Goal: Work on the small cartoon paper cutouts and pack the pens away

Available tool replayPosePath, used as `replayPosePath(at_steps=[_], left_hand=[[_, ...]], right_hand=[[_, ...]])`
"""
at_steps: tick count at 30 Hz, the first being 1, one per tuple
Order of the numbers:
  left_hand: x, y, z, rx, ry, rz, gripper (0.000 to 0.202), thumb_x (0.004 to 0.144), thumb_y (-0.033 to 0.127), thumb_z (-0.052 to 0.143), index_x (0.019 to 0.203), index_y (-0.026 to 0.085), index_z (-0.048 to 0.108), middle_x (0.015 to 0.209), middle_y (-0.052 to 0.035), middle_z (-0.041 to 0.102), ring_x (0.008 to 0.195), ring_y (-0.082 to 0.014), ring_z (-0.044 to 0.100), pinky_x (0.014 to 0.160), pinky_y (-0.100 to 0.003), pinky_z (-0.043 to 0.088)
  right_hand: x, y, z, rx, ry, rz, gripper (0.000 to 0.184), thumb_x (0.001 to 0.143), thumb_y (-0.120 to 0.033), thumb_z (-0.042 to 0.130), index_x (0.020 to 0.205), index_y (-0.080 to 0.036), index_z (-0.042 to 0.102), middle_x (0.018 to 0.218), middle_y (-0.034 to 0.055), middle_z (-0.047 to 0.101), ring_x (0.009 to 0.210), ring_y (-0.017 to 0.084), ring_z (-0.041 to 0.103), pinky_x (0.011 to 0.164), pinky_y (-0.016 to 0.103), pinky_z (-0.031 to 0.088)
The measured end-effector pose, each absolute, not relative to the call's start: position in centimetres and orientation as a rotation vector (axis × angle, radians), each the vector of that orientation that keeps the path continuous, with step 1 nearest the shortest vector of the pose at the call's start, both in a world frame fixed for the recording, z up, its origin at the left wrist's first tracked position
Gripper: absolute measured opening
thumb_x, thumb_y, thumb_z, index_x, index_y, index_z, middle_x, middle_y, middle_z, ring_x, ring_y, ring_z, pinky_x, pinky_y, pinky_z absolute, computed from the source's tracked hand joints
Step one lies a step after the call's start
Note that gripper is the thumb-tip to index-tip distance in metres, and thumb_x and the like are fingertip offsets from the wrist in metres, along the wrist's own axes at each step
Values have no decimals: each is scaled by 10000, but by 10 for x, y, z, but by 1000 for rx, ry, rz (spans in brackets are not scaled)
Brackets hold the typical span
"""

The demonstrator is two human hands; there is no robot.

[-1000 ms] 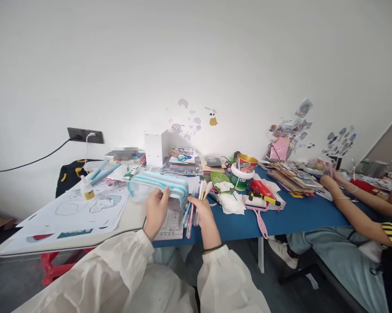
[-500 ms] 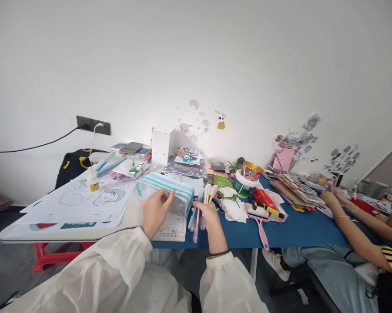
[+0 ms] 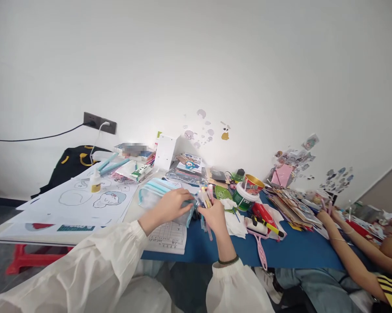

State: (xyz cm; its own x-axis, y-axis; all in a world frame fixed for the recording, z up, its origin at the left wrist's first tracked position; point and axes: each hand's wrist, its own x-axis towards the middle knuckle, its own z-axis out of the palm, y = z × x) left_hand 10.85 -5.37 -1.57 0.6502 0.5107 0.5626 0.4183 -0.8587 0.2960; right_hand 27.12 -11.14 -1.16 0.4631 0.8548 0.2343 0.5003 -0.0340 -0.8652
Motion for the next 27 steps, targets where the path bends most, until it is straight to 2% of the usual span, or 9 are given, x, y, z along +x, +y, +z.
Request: replayPosePath(at_steps=[4,8,11,14,17,22,27], left_hand=[[117,-46,-11,2663,830,910,240,749,265,630,952,155,699,980,-114,684,917,-254,629,764,-306,465],[123,-40,-12,2555,960,834,163,720,282,655,779,142,713,747,-87,698,687,-217,644,625,-277,445],[123,-42,-13,2490,1011,833,171,719,316,657,722,155,714,681,-72,697,646,-212,639,570,-265,406],[122,-46,-13,2462,989,873,167,770,317,606,722,196,709,719,-33,711,683,-182,641,582,-245,384],[123,-48,-12,2436,1024,916,172,791,293,567,723,190,687,728,-33,706,700,-180,636,583,-245,371],[126,-44,-13,2430,1127,968,129,771,191,522,740,163,644,731,-57,682,716,-192,624,620,-263,384],[126,-43,-14,2485,1174,974,99,761,165,509,738,173,605,748,-49,661,739,-187,614,656,-264,395]], right_hand=[[258,-105,19,-1789,-1574,238,75,532,-186,620,605,-175,603,524,-35,528,550,154,485,510,248,308],[257,-102,26,-1811,-1681,269,68,553,-187,604,618,-165,603,539,-27,543,545,152,497,510,243,316],[267,-103,15,-1681,-1579,447,93,566,-211,634,642,-159,623,571,-12,587,575,168,537,525,251,366],[277,-106,-5,-1551,-1304,575,146,554,-227,680,676,-153,650,611,19,638,633,203,597,602,288,447],[278,-109,-28,-1490,-1191,650,185,575,-261,677,723,-151,665,643,39,666,631,217,632,649,326,490],[273,-111,-57,-1414,-1205,776,162,592,-260,698,717,-171,646,607,18,645,591,210,636,635,331,499],[279,-109,-69,-1190,-1220,937,219,599,-282,756,756,-201,627,679,-13,619,580,160,603,658,312,491]])
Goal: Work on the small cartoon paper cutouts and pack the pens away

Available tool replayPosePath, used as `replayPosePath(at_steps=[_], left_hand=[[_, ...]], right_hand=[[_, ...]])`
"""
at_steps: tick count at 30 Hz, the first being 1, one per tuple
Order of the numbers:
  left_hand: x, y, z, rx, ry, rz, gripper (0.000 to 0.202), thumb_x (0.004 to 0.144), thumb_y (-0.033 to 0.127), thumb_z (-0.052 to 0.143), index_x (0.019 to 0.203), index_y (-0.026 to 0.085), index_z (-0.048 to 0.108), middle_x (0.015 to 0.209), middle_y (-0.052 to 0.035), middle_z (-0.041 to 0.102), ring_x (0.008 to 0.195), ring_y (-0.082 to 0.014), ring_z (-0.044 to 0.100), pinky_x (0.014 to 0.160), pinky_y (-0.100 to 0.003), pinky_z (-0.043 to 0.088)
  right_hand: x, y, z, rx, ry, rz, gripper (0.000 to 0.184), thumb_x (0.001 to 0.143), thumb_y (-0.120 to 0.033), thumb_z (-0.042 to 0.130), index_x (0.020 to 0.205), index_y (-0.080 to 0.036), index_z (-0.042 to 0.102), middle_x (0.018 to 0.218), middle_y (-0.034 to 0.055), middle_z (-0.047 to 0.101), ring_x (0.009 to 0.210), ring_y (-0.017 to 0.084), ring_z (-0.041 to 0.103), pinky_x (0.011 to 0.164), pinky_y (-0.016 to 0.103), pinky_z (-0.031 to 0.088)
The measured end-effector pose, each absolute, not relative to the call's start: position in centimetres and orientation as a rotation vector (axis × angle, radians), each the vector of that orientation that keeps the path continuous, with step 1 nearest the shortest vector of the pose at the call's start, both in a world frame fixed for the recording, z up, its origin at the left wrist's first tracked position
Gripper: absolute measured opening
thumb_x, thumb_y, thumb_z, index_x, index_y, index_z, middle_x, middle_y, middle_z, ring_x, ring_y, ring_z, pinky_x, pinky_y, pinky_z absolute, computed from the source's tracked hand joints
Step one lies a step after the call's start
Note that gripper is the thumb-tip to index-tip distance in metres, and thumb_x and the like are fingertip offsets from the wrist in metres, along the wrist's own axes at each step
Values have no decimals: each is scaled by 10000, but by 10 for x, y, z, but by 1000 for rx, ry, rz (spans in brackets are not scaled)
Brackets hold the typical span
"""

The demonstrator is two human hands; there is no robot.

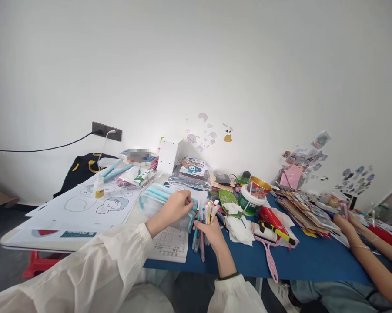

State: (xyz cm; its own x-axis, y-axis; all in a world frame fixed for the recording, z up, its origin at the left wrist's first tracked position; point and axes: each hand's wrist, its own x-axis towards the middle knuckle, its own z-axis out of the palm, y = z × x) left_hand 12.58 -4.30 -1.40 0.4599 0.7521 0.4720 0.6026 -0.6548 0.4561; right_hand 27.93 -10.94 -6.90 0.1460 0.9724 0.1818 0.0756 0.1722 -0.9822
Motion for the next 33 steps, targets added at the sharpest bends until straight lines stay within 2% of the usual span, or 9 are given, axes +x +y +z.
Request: replayPosePath(at_steps=[5,10,13,15,18,21,26,30,33], left_hand=[[130,-48,-12,2546,1236,945,72,755,181,510,725,189,575,777,-40,649,754,-184,611,654,-263,401],[71,-30,-2,2499,1513,992,117,779,191,447,783,178,563,906,-95,640,880,-250,599,682,-312,402],[12,-9,7,2390,1678,963,129,774,230,463,735,166,569,764,-96,644,764,-266,607,608,-323,398],[-12,-4,11,2375,1653,923,134,761,273,522,692,177,586,669,-70,641,671,-238,606,576,-314,409],[-7,-11,7,2456,1485,1033,218,855,264,426,897,192,627,955,-88,685,882,-218,614,723,-300,447],[24,-25,-5,2713,1057,908,266,898,332,418,885,211,654,915,-44,690,868,-186,617,785,-285,437],[48,-38,-16,2821,1188,766,445,952,359,302,811,140,664,823,-122,692,824,-260,626,813,-407,393],[46,-38,-12,2785,1367,724,470,932,398,327,785,108,667,818,-176,693,863,-332,615,833,-494,352],[46,-36,-11,2750,1318,703,370,894,365,401,830,118,669,880,-168,690,922,-327,598,839,-478,360]], right_hand=[[282,-104,-72,-1143,-1195,994,265,566,-308,782,738,-204,610,639,-25,589,569,153,586,631,304,488],[289,-103,-74,-1198,-1142,938,210,584,-278,736,720,-195,600,609,-26,583,574,162,584,613,298,477],[292,-104,-74,-1209,-1112,921,153,602,-254,692,707,-193,600,597,-27,582,567,159,577,611,293,468],[291,-103,-72,-1226,-1117,917,115,596,-227,672,681,-187,605,583,-22,588,571,162,575,614,292,464],[290,-103,-67,-1276,-1135,901,90,575,-198,663,651,-179,619,581,-11,606,588,171,582,630,296,468],[293,-107,-58,-1360,-1129,851,121,568,-191,672,685,-171,645,605,-2,628,599,186,599,638,312,477],[302,-123,-20,-1434,-1084,637,178,605,-233,718,757,-156,670,699,35,672,673,207,629,678,339,495],[279,-123,31,-971,-907,546,249,562,-224,777,741,-191,607,635,-30,623,624,148,601,642,297,513],[245,-107,57,-735,-726,652,263,563,-206,767,748,-195,580,642,-51,611,602,109,586,608,248,510]])
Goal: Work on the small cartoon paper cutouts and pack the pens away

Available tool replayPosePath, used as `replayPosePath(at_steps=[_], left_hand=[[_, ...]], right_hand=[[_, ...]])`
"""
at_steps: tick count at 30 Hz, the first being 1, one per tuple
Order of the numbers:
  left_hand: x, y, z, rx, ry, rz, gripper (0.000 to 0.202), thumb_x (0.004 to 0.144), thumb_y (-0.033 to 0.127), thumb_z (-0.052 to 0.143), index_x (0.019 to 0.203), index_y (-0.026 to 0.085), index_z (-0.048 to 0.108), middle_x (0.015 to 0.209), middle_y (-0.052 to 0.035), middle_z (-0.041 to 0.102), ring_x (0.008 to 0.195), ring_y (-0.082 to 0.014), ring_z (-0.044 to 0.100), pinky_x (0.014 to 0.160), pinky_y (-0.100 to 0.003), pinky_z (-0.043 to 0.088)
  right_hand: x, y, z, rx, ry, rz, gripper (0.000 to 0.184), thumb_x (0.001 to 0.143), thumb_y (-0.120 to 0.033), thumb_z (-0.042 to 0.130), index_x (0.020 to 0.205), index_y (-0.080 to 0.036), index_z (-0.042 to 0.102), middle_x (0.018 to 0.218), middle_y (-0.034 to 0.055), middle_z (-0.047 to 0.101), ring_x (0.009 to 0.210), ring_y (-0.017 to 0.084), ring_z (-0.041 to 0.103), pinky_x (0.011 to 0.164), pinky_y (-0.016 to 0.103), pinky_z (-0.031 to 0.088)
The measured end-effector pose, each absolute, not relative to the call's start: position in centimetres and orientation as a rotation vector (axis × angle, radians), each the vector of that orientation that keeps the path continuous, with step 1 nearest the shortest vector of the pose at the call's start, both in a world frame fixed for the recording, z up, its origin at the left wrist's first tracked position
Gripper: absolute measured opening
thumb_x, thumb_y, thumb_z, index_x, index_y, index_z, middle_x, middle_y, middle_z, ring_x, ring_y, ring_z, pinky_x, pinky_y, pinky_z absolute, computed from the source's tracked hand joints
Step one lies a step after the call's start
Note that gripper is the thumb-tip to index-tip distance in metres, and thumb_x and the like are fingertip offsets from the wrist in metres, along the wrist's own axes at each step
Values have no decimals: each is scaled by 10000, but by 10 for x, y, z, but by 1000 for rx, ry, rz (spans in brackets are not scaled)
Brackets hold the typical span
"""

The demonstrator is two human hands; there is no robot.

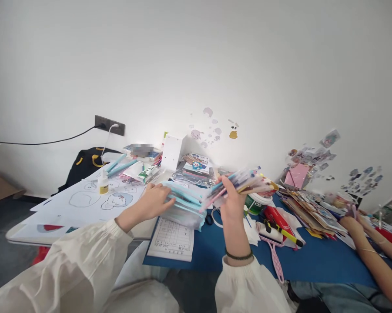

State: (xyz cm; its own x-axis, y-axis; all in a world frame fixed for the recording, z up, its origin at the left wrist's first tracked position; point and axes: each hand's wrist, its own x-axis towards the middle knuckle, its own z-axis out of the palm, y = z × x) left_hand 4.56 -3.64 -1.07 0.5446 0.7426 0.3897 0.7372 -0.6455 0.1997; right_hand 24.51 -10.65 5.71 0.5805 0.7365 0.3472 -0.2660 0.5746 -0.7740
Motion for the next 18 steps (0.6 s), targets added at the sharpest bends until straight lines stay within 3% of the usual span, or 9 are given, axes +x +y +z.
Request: replayPosePath(at_steps=[3,6,14,18], left_hand=[[41,-37,-13,2721,1171,701,231,841,301,493,935,189,672,1136,-129,639,1064,-297,558,896,-451,360],[34,-41,-16,2630,1032,726,178,791,277,574,913,214,686,1350,-146,492,1244,-331,435,984,-499,300],[23,-41,-19,2458,891,708,142,763,320,662,846,218,717,1433,-158,398,1367,-360,272,1045,-547,243],[24,-37,-18,2447,865,724,161,766,334,661,855,215,721,1424,-153,414,1367,-364,272,1047,-564,243]], right_hand=[[213,-80,59,-667,-618,810,200,588,-207,723,713,-187,568,634,-58,601,606,92,590,631,229,518],[189,-54,41,-728,-629,924,134,640,-238,655,662,-196,529,598,-57,575,614,107,601,678,264,535],[188,-33,-6,-896,-478,613,200,599,-273,699,696,-200,540,729,-4,638,774,174,624,668,284,529],[202,-43,-10,-1100,-742,392,237,610,-322,714,745,-189,572,767,30,661,759,198,622,636,290,503]])
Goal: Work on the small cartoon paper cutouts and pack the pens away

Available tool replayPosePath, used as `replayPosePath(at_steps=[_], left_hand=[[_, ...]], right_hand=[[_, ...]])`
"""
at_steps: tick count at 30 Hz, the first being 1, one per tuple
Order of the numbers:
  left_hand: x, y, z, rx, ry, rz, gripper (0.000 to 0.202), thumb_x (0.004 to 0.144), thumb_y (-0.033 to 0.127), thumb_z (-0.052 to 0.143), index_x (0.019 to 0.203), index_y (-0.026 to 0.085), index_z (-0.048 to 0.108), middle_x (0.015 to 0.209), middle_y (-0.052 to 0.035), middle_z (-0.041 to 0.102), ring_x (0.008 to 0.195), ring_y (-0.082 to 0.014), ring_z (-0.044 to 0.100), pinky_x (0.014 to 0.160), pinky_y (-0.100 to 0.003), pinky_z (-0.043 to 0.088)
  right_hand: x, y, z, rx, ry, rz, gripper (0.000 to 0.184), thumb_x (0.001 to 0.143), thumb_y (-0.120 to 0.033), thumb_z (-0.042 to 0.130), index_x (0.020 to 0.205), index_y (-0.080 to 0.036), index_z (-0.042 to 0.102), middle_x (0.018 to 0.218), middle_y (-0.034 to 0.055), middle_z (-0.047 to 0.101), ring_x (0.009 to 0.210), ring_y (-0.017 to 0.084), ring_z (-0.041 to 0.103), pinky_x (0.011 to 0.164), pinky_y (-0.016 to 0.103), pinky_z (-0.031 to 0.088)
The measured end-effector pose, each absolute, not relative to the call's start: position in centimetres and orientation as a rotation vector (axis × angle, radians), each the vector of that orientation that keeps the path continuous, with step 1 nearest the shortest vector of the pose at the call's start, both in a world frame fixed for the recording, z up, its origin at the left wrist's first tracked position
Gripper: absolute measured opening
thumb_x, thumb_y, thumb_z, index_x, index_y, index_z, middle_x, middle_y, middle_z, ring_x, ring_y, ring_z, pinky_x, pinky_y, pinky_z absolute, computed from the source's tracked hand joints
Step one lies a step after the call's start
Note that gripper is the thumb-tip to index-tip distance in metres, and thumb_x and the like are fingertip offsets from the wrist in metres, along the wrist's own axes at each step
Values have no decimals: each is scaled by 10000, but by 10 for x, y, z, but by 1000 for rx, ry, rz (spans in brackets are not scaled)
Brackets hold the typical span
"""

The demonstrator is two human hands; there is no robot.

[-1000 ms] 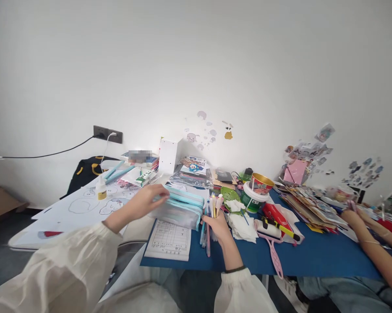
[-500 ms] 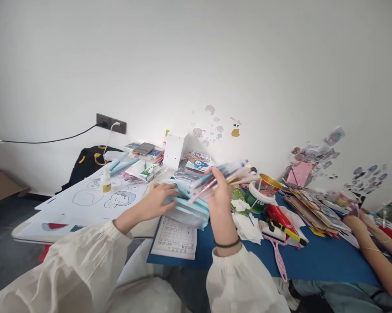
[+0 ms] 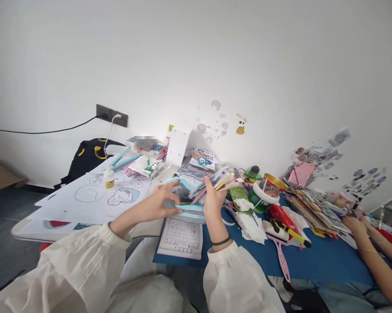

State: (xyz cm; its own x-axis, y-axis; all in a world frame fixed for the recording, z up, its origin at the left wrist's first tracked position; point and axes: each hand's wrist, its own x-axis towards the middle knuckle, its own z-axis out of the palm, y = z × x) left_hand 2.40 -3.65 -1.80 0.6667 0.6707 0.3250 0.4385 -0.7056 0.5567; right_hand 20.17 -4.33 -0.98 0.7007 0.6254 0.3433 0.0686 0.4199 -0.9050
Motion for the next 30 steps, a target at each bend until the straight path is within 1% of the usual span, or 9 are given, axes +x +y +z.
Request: replayPosePath(at_steps=[2,4,6,8,12,16,21,26,30], left_hand=[[26,-35,-16,2454,868,709,158,753,330,671,848,215,725,1386,-141,462,1347,-367,301,1043,-562,252],[27,-34,-14,2454,871,691,159,740,329,679,843,218,728,1252,-121,576,1276,-352,391,1028,-533,288],[28,-33,-13,2439,865,706,150,732,326,684,825,219,730,1093,-84,653,1165,-314,485,1004,-476,334],[28,-33,-12,2413,862,748,135,726,319,688,802,216,732,1014,-58,670,1076,-276,534,970,-413,375],[28,-33,-12,2365,898,791,125,711,307,707,784,209,734,985,-58,660,1030,-251,557,934,-366,405],[27,-32,-12,2334,874,779,131,717,311,709,785,203,734,1044,-76,632,1144,-283,511,969,-377,385],[26,-30,-15,2270,816,817,124,720,299,705,780,195,735,1056,-83,609,1035,-250,575,941,-366,421],[24,-25,-19,2067,668,927,117,677,277,728,754,190,718,1028,-89,649,1124,-259,552,986,-368,412],[16,-13,-15,1798,637,1028,185,731,393,675,714,210,696,1063,-87,679,1236,-297,487,1022,-417,391]], right_hand=[[202,-49,-9,-1285,-1084,434,196,646,-345,681,715,-186,589,704,33,657,685,199,611,583,287,476],[200,-53,-6,-1436,-1483,465,141,663,-313,648,706,-184,608,659,20,648,639,189,591,557,274,437],[199,-53,-1,-1518,-1805,410,124,648,-255,634,750,-184,627,680,11,656,650,188,586,571,263,405],[201,-50,5,-1580,-1984,326,172,622,-207,634,792,-185,636,724,23,671,675,199,592,588,260,380],[210,-41,11,-1662,-2119,323,172,589,-166,646,759,-192,655,729,44,673,649,205,580,566,260,343],[218,-36,13,-1643,-2229,560,54,619,-211,646,673,-217,646,600,-9,609,538,154,509,515,248,316],[223,-33,16,-1668,-2233,637,112,563,-180,678,660,-224,643,537,-41,562,477,121,448,484,241,294],[233,-32,16,-1606,-2292,746,165,588,-192,641,753,-204,645,634,-29,603,537,138,498,497,241,340],[234,-30,12,-1572,-2404,693,277,610,-180,623,887,-190,615,815,10,637,657,167,559,559,252,410]])
